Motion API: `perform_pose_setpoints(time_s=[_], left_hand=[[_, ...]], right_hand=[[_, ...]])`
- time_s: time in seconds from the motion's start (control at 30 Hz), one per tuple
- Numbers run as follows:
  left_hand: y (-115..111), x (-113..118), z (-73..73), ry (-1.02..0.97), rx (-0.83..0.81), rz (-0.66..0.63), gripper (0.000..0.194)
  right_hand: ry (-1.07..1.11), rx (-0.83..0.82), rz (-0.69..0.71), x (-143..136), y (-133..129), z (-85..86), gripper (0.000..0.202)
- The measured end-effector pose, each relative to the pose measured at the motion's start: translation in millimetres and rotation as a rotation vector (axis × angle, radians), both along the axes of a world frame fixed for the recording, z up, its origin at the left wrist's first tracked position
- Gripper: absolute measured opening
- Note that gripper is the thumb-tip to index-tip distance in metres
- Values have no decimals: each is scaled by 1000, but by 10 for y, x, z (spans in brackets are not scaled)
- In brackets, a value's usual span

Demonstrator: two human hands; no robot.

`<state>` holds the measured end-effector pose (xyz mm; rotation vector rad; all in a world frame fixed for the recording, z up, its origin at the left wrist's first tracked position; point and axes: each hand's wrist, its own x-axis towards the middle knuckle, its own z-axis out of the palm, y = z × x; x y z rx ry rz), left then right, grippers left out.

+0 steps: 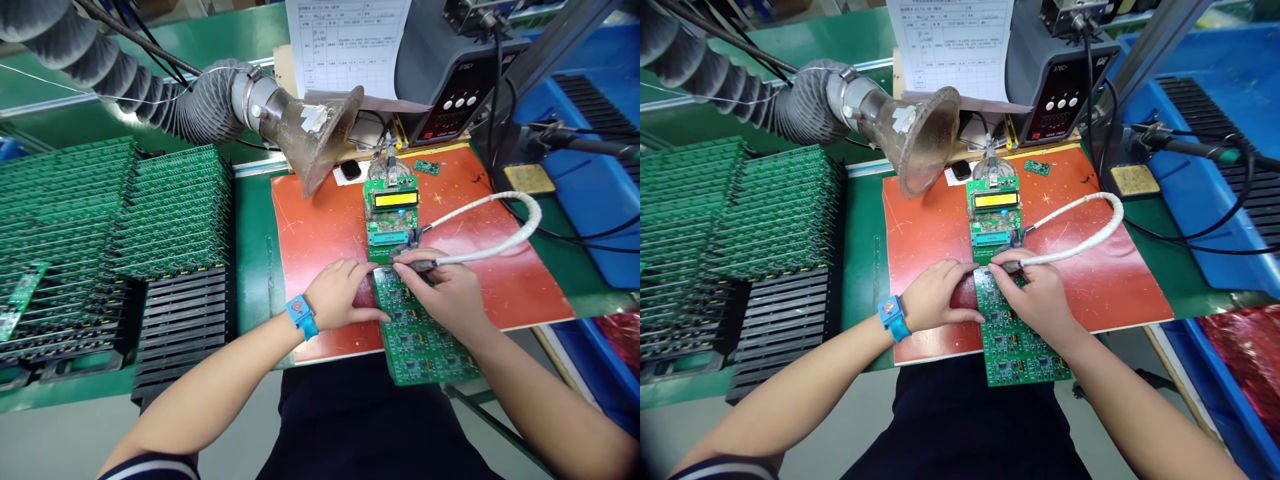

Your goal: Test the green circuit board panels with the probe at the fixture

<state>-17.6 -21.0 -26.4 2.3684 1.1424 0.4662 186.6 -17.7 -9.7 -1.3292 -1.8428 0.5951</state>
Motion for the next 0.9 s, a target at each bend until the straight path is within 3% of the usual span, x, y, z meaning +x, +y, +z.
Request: perform_pose_setpoints(time_s=[0.33, 0.63, 0.9], left_hand=[[4, -4, 24, 6, -31, 6, 85], [-60, 82, 12, 3, -11, 143, 75], [-60, 91, 11, -32, -39, 161, 81]], right_hand=[[48, -16, 20, -3, -3, -7, 3], [39, -5, 20, -10, 13, 3, 3], [72, -4, 27, -18, 17, -8, 2]])
